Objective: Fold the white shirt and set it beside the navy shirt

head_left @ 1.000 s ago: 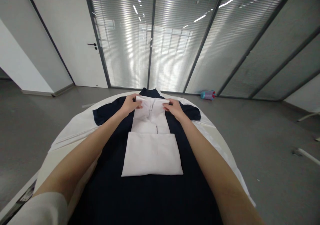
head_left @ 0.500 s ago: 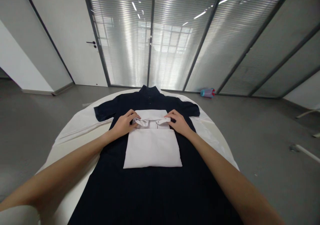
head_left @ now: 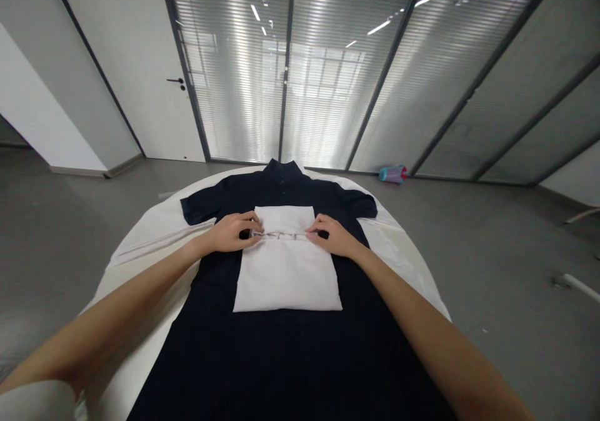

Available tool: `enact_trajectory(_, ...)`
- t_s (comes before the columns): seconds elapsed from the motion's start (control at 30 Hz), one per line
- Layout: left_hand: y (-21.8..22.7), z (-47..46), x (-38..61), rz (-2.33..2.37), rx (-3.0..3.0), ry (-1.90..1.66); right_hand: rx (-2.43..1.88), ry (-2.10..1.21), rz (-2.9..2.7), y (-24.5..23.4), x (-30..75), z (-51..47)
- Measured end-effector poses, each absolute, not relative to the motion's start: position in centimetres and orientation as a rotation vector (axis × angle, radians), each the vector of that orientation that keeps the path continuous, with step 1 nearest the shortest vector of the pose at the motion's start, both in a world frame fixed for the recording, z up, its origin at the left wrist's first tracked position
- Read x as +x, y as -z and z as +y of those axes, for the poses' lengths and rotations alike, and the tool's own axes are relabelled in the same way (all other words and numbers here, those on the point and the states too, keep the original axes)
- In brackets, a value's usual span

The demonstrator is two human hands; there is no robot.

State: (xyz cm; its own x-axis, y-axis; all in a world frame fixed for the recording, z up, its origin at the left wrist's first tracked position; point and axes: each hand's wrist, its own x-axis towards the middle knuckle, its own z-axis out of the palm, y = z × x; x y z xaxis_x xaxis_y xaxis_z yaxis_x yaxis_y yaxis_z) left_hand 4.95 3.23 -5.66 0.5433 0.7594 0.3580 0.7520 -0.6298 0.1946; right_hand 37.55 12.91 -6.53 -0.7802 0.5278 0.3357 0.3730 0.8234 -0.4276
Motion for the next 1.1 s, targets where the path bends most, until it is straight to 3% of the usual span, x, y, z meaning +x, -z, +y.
enact_trajectory(0.2, 4.7, 5.8, 8.3, 1.688, 2.577, -0.874, -0.822, -0.211, -2.400, 4.4, 33.4, 13.9)
enact_trajectory(0.47, 8.5, 8.9, 10.8, 1.714, 2.594, -0.321, -1.122, -0.217, -2.669, 6.8, 28.3, 14.5)
enact_trajectory(0.63, 9.4, 8.6, 9.9, 1.629, 2.594, -0.322, -1.189, -0.268, -2.770, 8.5, 29.5, 14.3)
enact_trajectory(0.8, 7.6, 7.6, 8.2, 1.400, 2.451, -0.633, -1.004, -0.531, -2.643, 6.3, 32.0, 14.5)
enact_trajectory(0.9, 5.3, 4.1, 7.2, 1.254, 2.430, -0.872, -0.751, -0.510, -2.470, 3.6, 34.8, 12.5)
enact_trajectory(1.1, 2.4, -6.4, 7.1, 1.091, 2.661, -0.470, -0.494, -0.519, -2.805, 0.7, 40.6, 3.6)
